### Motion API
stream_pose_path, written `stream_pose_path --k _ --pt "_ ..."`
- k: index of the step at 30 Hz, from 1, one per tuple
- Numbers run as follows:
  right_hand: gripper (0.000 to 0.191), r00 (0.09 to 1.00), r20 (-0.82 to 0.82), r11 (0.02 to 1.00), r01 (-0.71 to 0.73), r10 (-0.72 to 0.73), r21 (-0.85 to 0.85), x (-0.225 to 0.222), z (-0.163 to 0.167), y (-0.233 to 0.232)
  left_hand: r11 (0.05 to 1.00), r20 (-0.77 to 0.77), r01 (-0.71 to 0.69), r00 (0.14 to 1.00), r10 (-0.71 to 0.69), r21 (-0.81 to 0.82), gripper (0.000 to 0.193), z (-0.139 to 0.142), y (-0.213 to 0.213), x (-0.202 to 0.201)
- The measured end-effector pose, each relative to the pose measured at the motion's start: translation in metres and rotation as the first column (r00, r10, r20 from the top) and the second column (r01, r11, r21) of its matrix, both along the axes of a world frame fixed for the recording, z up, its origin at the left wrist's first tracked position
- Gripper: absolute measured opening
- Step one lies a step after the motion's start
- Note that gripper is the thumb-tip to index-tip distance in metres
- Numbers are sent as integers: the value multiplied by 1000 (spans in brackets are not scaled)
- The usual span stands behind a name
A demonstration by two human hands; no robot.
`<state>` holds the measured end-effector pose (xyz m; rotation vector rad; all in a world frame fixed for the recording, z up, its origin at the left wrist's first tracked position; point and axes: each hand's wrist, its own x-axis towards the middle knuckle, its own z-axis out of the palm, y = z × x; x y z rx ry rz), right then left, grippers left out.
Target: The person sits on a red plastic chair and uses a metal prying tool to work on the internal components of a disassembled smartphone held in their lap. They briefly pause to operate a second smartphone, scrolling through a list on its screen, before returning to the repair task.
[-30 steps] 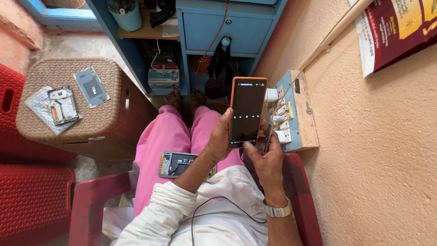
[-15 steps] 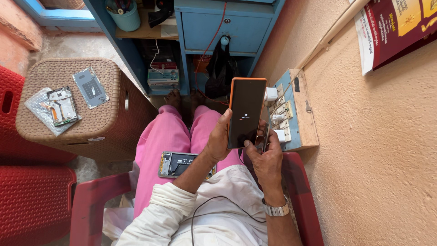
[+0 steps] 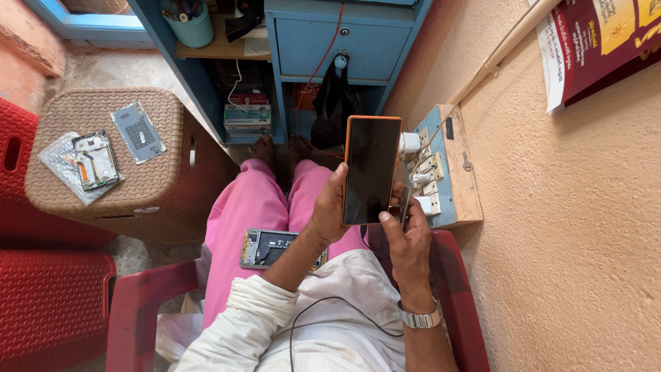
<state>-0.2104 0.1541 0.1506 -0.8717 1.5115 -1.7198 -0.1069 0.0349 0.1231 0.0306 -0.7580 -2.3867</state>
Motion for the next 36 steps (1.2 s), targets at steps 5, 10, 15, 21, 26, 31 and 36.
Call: stream_pose_path --k 5,10,15,21,26,31,36 --pt "45 998 53 1000 13 -14 18 -1 -3 -1 1000 -8 7 1000 -7 7 76 -1 0 0" --pt "40 995 86 996 39 -46 81 -2 -1 0 1000 8 6 1000 -6 7 76 0 0 0" --pt "38 995 85 995 45 -52 88 -1 2 -2 1000 6 0 1000 0 2 75 3 -2 -1" --pt "40 998 47 999 42 -42 2 2 2 -7 1000 28 -3 1000 3 4 71 -2 -2 0" --pt "41 994 7 994 105 -105 31 2 -13 -10 993 124 -64 991 51 101 65 -8 0 -1" --pt "36 987 145 997 70 -74 37 -8 -24 -1 1000 47 -17 999 16 20 68 -2 -1 1" --pt "44 998 57 1000 -3 2 7 -6 -17 -4 1000 46 -24 999 24 -3 71 7 -4 1"
